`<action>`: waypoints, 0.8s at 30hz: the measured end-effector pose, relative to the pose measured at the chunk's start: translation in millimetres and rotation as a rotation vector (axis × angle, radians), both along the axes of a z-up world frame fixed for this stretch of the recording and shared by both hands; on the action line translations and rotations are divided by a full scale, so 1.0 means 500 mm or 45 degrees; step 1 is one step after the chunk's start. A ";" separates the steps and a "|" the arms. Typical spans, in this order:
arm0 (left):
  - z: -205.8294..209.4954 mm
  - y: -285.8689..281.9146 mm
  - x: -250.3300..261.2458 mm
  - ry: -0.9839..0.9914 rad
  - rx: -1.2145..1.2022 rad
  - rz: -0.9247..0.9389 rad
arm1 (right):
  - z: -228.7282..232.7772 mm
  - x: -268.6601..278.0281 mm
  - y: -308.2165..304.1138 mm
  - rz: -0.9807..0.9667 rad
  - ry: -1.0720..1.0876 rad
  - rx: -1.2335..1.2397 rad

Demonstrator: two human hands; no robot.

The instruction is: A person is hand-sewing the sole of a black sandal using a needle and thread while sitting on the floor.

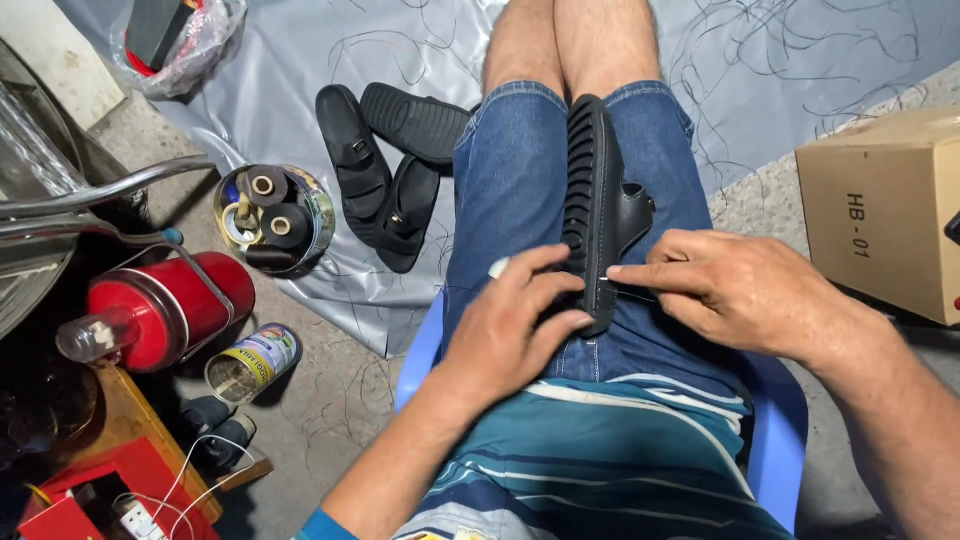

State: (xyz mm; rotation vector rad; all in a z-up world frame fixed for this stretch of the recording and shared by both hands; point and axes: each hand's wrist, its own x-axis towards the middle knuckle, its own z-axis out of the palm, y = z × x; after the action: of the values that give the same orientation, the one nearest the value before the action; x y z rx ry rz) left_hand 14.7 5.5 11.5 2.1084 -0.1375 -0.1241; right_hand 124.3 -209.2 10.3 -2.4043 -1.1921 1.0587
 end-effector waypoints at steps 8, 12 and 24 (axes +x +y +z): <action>-0.031 -0.051 -0.036 0.098 0.004 0.323 | 0.001 0.003 0.004 0.009 0.054 0.042; -0.047 -0.067 -0.049 -0.023 -0.003 0.371 | 0.017 -0.014 0.021 0.131 -0.094 -0.123; -0.101 -0.067 -0.073 -0.226 -0.037 0.323 | -0.049 -0.044 0.002 -0.148 -0.283 0.609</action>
State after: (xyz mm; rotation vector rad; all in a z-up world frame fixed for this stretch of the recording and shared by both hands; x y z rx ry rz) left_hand -21.9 -28.0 -39.1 2.0870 0.0235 0.2155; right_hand 102.3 -208.3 -14.4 -2.2084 -1.1917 0.4148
